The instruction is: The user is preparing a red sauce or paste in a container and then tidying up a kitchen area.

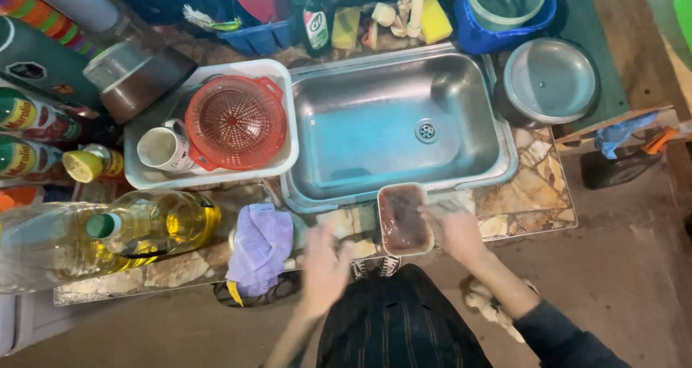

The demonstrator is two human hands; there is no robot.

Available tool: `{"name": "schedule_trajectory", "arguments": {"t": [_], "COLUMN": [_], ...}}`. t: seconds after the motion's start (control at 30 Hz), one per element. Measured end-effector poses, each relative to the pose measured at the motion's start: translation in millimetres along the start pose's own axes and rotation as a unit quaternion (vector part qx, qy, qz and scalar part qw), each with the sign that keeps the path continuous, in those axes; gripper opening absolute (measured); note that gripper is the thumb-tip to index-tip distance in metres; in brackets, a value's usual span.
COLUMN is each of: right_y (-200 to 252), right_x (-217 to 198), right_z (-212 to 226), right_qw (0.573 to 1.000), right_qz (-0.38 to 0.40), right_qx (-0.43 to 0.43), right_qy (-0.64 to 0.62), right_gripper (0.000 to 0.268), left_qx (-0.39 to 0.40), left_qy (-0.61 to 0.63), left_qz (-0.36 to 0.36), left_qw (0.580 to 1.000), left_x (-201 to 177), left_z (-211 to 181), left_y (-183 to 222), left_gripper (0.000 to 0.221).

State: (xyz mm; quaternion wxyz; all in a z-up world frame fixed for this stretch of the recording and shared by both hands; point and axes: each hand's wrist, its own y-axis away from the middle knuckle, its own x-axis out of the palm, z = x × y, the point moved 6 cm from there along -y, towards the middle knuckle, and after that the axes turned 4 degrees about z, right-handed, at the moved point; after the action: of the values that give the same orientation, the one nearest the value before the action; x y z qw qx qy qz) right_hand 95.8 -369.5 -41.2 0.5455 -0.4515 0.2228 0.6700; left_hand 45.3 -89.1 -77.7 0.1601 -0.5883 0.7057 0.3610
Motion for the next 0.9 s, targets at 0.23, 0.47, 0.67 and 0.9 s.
{"name": "schedule_trajectory", "arguments": {"t": [0.23, 0.47, 0.67, 0.9], "right_y": [27.3, -7.5, -20.3, -10.4], "right_x": [-6.2, -19.9, -11.5, -0.7], "right_z": [-6.4, 5.2, 14.5, -27.4], "right_qw": [0.993, 0.990, 0.974, 0.971], "right_qz": [0.094, 0.105, 0.104, 0.203], "right_qx": [0.077, -0.020, -0.083, 0.014], "right_qy": [-0.003, 0.088, 0.185, 0.129], "right_gripper": [0.017, 0.023, 0.030, 0.012], "left_qx": [-0.010, -0.083, -0.133, -0.086], "left_qy": [0.203, 0.220, 0.387, 0.570], "left_qz": [0.155, 0.146, 0.131, 0.120], "left_qw": [0.967, 0.961, 0.903, 0.808], "left_x": [128.9, 121.8, 168.0, 203.6], "left_z": [8.6, -6.2, 24.5, 45.5], "left_y": [-47.7, -46.4, -50.9, -54.8], "left_gripper": [0.101, 0.100, 0.094, 0.096]}}
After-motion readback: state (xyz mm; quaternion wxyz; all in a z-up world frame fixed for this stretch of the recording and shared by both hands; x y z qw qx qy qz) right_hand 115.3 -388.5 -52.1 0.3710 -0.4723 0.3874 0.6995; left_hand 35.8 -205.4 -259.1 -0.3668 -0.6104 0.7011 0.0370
